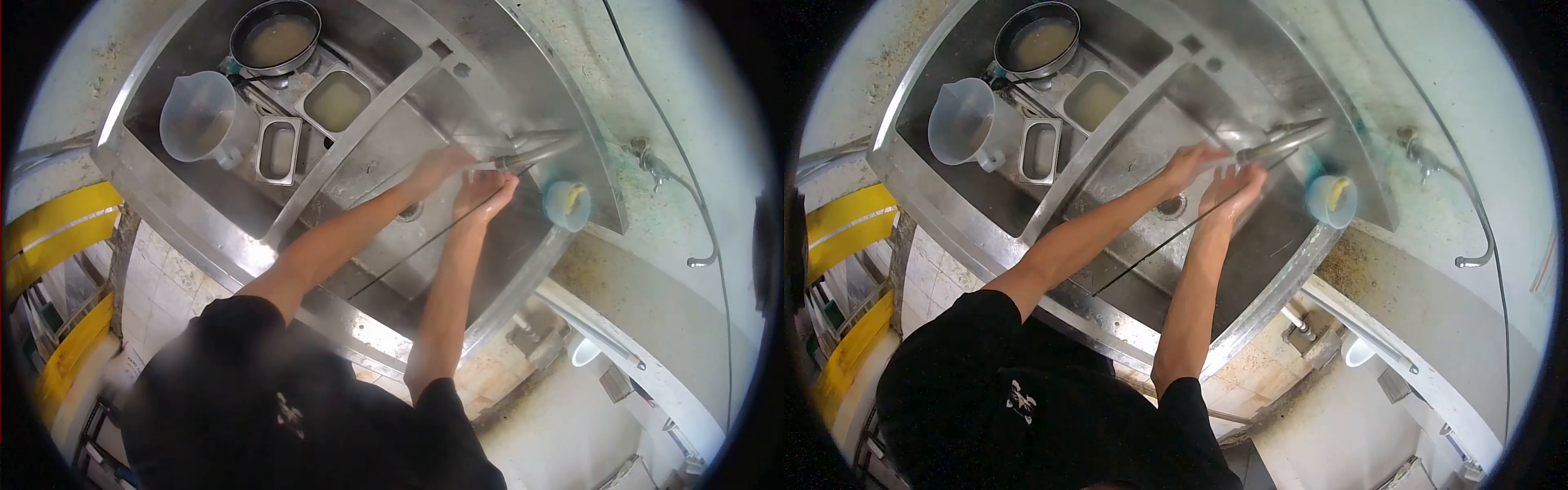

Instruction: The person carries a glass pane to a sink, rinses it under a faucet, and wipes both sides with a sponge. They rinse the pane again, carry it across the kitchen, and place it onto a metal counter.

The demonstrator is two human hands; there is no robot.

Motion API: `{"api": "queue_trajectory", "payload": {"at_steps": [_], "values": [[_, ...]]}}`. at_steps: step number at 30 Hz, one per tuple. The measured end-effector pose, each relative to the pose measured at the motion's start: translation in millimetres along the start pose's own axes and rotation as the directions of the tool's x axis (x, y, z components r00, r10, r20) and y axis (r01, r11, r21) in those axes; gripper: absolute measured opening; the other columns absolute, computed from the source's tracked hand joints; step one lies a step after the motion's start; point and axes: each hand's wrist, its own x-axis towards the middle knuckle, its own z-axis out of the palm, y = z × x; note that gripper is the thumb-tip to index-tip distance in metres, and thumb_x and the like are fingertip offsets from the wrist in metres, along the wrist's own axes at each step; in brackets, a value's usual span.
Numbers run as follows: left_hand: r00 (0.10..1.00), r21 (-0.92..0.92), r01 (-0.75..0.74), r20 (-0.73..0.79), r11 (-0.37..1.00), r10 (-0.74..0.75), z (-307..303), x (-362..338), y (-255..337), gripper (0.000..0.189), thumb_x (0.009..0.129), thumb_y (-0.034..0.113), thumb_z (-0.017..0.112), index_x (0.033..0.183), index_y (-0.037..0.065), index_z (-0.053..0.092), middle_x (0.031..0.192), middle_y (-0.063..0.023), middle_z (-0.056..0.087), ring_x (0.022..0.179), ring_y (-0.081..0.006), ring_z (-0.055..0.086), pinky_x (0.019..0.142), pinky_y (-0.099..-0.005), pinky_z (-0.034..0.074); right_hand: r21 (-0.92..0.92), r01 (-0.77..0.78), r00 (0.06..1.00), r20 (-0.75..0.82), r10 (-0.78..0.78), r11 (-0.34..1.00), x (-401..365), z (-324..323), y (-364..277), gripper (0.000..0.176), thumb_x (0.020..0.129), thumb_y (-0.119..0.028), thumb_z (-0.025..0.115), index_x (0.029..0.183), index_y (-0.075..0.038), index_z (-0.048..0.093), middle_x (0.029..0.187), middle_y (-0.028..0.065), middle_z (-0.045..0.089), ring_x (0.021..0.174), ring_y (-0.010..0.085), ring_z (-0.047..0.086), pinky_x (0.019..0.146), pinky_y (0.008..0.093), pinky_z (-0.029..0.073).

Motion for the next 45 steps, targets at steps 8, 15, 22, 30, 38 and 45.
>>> {"api": "queue_trajectory", "payload": {"at_steps": [8, 15, 22, 30, 38, 45], "values": [[0.997, 0.038, -0.039, 0.075, 0.998, 0.036, 21, -44, 37, 0.039, 0.098, 0.027, 0.043, 0.12, -0.002, 0.056, 0.122, -0.0105, 0.057, 0.115, -0.0189, 0.051, 0.1, -0.0332, 0.036, 0.008, -0.001, 0.999, 0.045, 0.001, 1.0, 11, -12, 7, 0.071, 0.079, -0.048, 0.054, 0.132, -0.006, 0.032, 0.139, 0.0131, 0.027, 0.134, 0.0322, 0.016, 0.112, 0.0466, 0.005], [0.981, 0.735, 0.134, -0.001, 0.665, -0.196, 5, -237, 47, 0.063, 0.1, 0.04, 0.033, 0.147, 0.001, 0.018, 0.155, -0.0134, 0.015, 0.143, -0.0256, 0.011, 0.115, -0.0358, 0.014, -0.017, 0.016, 0.989, -0.149, -0.018, 1.0, 0, 8, -2, 0.035, 0.088, -0.044, 0.045, 0.105, -0.014, 0.047, 0.121, 0.0057, 0.045, 0.113, 0.0258, 0.038, 0.104, 0.0498, 0.023], [0.673, 0.389, 0.739, -0.379, 0.55, -0.635, -97, -138, -64, 0.087, 0.088, 0.07, 0.027, 0.15, 0.012, 0.008, 0.156, -0.0142, 0.004, 0.144, -0.0274, 0.002, 0.116, -0.0427, 0.004, -0.011, -0.006, 0.988, -0.156, 0.004, 1.0, 2, 11, 7, 0.045, 0.088, -0.045, 0.045, 0.121, -0.014, 0.047, 0.125, 0.0047, 0.044, 0.12, 0.0261, 0.035, 0.107, 0.0512, 0.017], [0.92, 0.355, 0.315, 0.114, 0.88, -0.375, 5, -10, 41, 0.076, 0.094, 0.055, 0.036, 0.148, 0.006, 0.019, 0.153, -0.012, 0.02, 0.141, -0.0245, 0.02, 0.113, -0.0372, 0.019, 0.027, 0.005, 0.999, -0.045, -0.004, 1.0, 3, 2, 5, 0.046, 0.09, -0.042, 0.044, 0.124, -0.011, 0.045, 0.12, 0.0052, 0.046, 0.118, 0.0245, 0.039, 0.106, 0.0497, 0.022], [0.878, 0.459, 0.456, -0.094, 0.763, -0.468, -71, -126, -24, 0.074, 0.096, 0.054, 0.032, 0.149, 0.006, 0.014, 0.155, -0.0101, 0.011, 0.142, -0.0232, 0.013, 0.114, -0.0372, 0.016, 0.016, -0.017, 0.996, -0.082, 0.018, 1.0, 6, 14, 13, 0.066, 0.09, -0.048, 0.047, 0.142, -0.012, 0.03, 0.142, 0.0058, 0.032, 0.132, 0.0248, 0.027, 0.108, 0.0492, 0.017], [0.863, 0.549, 0.473, -0.129, 0.689, -0.489, -102, -35, -69, 0.071, 0.096, 0.054, 0.034, 0.146, 0.003, 0.024, 0.152, -0.0122, 0.024, 0.14, -0.0232, 0.02, 0.114, -0.0339, 0.017, 0.019, -0.012, 0.995, -0.101, 0.014, 1.0, 7, 16, 13, 0.062, 0.09, -0.048, 0.046, 0.138, -0.011, 0.035, 0.138, 0.0057, 0.036, 0.125, 0.0223, 0.035, 0.106, 0.0438, 0.025]]}}
